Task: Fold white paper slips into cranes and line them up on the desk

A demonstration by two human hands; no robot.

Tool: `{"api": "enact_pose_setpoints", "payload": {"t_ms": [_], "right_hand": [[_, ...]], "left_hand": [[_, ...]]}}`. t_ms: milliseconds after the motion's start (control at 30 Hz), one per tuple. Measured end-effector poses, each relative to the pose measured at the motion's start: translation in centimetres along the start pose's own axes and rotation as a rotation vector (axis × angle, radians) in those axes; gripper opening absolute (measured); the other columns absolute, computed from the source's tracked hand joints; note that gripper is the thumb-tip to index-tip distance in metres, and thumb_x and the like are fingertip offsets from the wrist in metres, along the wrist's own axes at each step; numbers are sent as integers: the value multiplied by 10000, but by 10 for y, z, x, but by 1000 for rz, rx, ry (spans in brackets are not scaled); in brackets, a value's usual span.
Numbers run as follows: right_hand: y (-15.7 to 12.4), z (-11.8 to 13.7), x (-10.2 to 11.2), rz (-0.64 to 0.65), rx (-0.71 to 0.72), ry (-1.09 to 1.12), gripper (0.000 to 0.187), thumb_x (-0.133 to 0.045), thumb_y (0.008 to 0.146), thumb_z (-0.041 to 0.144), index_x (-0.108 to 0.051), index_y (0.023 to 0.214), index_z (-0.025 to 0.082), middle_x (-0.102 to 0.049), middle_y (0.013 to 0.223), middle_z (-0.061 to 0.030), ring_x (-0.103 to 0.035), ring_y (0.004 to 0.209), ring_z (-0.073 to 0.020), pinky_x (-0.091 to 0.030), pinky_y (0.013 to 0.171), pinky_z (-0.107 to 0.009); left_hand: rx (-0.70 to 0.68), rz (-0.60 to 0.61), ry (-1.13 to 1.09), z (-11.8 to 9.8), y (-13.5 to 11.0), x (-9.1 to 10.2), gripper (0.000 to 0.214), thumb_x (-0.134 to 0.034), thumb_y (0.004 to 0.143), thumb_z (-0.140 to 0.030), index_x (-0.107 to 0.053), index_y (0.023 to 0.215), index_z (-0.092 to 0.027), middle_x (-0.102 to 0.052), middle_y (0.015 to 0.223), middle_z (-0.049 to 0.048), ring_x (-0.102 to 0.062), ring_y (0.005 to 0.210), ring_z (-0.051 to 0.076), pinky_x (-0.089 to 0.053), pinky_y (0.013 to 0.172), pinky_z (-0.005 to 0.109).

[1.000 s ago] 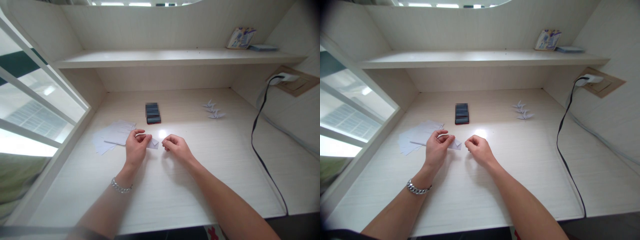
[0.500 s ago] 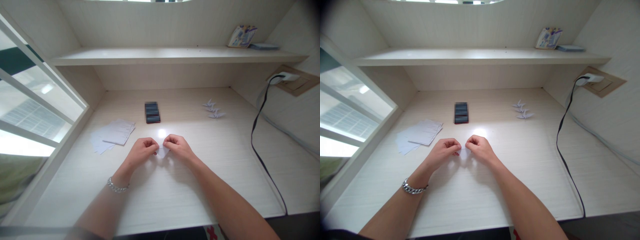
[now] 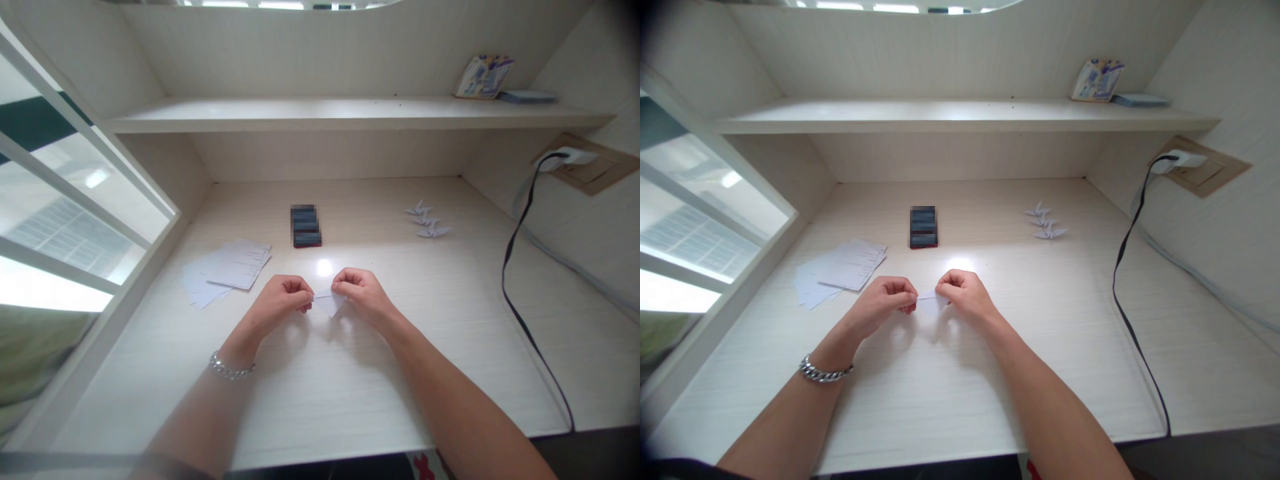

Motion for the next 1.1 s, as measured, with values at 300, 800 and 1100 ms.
{"api": "enact_pose_setpoints", "payload": {"t_ms": [300, 800, 1100], "right_hand": [[2, 0, 0, -128, 68, 80, 170, -643, 720, 331, -641, 715, 161, -583, 625, -3, -512, 585, -125, -397, 557, -251], [-4, 3, -18, 55, 42, -61, 151, -594, 769, 304, -613, 740, 156, -581, 641, 6, -533, 596, -116, -402, 564, -242], [0, -2, -13, -15, 16, 50, 204, -636, 732, 347, -626, 817, 161, -617, 691, -11, -564, 600, -122, -443, 570, -256]], "left_hand": [[-48, -112, -199, 0, 3, -6, 175, -659, 704, -253, -654, 841, -143, -657, 779, 50, -584, 688, 134, -436, 636, 247], [-124, -249, -238, 4, 5, -17, 278, -711, 678, -319, -678, 883, -133, -675, 831, 63, -587, 716, 139, -448, 614, 228], [-55, -238, -54, 10, 3, -15, 369, -748, 617, -302, -663, 945, -156, -643, 614, 14, -570, 549, 125, -406, 481, 210]]}}
Point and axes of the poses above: each hand's wrist, its own y-axis towards the middle knuckle, its own x-axis out of the back of the hand, z = x × y, the point moved 3 cm from there along y, towards the middle knuckle
